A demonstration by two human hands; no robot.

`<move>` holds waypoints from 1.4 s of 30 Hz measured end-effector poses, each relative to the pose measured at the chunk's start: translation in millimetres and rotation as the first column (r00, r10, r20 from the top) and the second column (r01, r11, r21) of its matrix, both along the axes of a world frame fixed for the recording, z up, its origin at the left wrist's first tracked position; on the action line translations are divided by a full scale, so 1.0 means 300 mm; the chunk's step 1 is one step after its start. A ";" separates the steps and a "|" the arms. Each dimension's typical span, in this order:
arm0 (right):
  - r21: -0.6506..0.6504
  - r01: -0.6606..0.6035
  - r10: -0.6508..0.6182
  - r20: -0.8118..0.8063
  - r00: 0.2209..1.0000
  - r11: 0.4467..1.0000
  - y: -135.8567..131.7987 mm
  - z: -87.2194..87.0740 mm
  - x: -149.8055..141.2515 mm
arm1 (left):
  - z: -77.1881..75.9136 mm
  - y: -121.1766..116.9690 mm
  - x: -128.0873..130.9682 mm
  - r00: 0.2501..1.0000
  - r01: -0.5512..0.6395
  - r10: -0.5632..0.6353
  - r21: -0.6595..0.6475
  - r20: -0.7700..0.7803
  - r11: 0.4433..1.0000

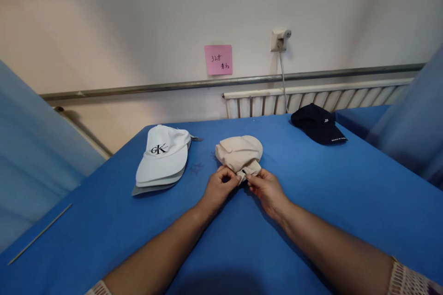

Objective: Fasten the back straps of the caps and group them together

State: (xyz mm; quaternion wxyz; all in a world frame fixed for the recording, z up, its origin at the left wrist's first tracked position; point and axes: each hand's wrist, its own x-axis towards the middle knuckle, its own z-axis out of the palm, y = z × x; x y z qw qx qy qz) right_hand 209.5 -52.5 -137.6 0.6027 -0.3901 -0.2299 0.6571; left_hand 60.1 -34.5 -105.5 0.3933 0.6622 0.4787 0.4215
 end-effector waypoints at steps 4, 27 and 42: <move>-0.002 0.065 -0.065 0.087 0.994 0.998 -0.005 -0.003 -0.017 | -0.005 -0.001 0.005 0.995 -0.045 0.051 0.074 -0.088 0.996; 0.260 0.132 -0.191 0.214 0.958 0.957 0.020 -0.025 -0.041 | -0.014 -0.020 0.027 0.988 -0.151 0.151 -0.012 0.034 0.988; 0.350 0.060 -0.210 0.407 0.889 0.935 -0.006 -0.019 -0.048 | -0.029 -0.020 0.032 0.970 -0.234 0.239 0.108 -0.034 0.966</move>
